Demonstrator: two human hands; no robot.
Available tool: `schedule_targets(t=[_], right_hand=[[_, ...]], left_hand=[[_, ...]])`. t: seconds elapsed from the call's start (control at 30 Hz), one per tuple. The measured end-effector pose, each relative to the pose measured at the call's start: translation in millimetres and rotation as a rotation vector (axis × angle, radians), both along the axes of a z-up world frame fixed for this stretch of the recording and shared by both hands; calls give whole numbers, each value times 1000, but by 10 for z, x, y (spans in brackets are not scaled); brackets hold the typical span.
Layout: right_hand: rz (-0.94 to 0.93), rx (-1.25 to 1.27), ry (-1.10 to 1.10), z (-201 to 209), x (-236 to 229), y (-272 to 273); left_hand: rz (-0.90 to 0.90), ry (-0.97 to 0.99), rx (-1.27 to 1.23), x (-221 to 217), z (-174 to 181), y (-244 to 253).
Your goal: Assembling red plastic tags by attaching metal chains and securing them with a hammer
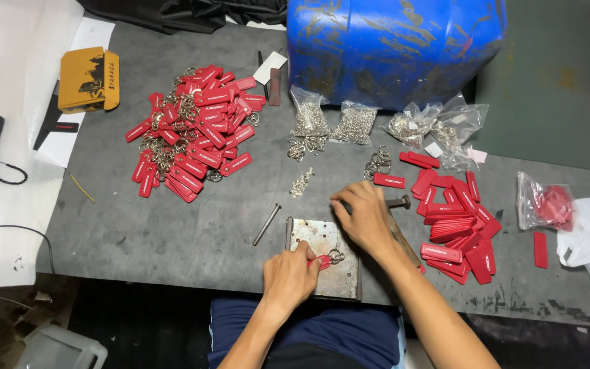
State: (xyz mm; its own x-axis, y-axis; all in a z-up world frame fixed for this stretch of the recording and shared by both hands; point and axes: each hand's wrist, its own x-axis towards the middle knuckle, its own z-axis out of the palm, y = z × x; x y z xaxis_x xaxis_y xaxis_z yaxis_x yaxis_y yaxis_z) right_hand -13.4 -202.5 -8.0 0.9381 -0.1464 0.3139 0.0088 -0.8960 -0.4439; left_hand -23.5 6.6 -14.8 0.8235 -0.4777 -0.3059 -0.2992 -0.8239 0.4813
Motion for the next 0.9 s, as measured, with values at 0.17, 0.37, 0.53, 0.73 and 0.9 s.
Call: schedule_targets(t=[0.17,0.37,0.53,0.73,0.9], right_hand=[[160,-69,-40,-320,476,59],[-9,-24,-100,-476,716,30],[-18,-60,-33,-520,852,51],[25,107,8,-273,640,132],[230,308,112,248,-163,321]], left_hand=[[-9,5,-11,13,-2,5],[-13,2,-46,13,-75,14],[-6,23,-56,33,-58,16],[-12,66,-54,47,-11,26],[2,27,-92,26,0,23]])
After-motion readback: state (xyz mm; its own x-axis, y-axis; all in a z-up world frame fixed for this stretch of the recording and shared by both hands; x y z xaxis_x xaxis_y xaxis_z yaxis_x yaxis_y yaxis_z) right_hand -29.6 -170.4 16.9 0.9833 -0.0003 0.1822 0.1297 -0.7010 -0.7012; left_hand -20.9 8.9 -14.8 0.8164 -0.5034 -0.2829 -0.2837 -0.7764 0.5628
